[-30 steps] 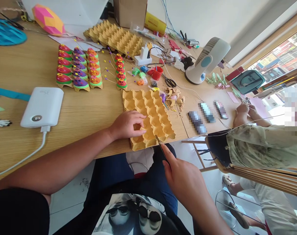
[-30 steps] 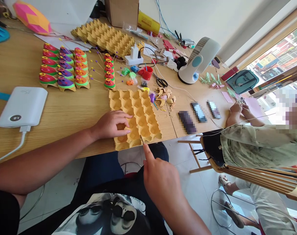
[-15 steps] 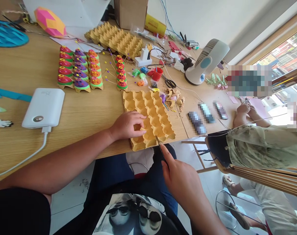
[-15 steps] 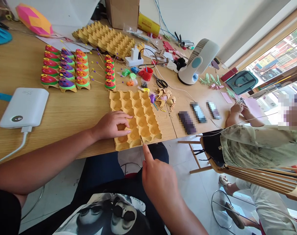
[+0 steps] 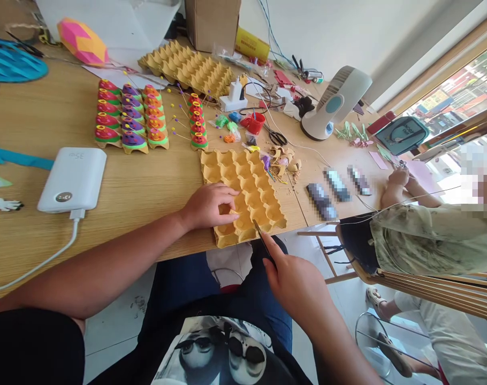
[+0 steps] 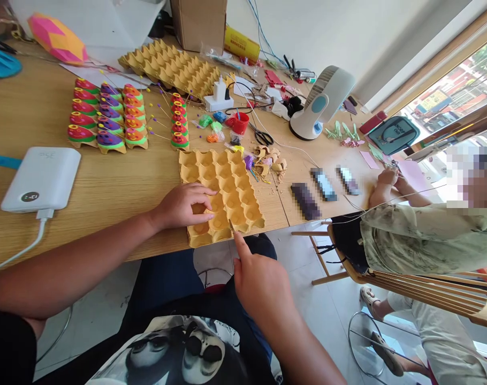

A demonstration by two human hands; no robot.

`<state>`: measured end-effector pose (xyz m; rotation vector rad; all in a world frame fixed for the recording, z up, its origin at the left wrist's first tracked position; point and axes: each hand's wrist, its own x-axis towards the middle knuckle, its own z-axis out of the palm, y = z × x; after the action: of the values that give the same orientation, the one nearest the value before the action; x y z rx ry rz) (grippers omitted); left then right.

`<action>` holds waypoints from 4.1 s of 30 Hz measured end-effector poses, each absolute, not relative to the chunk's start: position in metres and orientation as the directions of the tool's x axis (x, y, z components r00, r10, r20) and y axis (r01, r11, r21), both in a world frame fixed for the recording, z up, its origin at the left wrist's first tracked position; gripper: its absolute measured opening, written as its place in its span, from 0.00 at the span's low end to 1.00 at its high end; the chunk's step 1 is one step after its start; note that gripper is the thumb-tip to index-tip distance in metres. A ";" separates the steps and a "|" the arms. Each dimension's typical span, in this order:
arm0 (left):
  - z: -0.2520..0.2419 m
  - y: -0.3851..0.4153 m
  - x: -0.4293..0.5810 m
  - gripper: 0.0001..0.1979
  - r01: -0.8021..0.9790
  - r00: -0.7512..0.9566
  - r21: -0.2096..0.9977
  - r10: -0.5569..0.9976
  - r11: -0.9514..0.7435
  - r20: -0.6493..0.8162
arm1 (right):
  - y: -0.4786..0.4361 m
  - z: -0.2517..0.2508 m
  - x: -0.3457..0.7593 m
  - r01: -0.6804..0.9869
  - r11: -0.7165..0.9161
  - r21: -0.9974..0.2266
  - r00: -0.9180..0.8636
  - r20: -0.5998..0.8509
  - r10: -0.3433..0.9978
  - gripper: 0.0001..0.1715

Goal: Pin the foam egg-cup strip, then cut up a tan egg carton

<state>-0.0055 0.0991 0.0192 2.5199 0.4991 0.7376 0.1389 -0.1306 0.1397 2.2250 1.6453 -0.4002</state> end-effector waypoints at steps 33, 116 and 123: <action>0.017 0.099 -0.005 0.13 0.204 0.781 0.530 0.463 -0.823 0.419 | -0.130 0.123 0.132 0.959 -0.257 0.121 0.284 -0.418 0.863 0.37; 0.019 0.099 -0.006 0.12 0.214 0.786 0.535 0.469 -0.817 0.402 | -0.171 0.148 0.142 0.962 -0.235 0.141 0.261 -0.204 0.944 0.28; 0.017 0.100 -0.006 0.12 0.211 0.784 0.528 0.465 -0.823 0.411 | -0.172 0.152 0.140 0.962 -0.209 0.175 0.245 -0.219 0.945 0.29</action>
<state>-0.0062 0.0998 0.0173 2.5129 0.5076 0.7468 0.1398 -0.1716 0.1522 2.2471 1.7750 -0.0922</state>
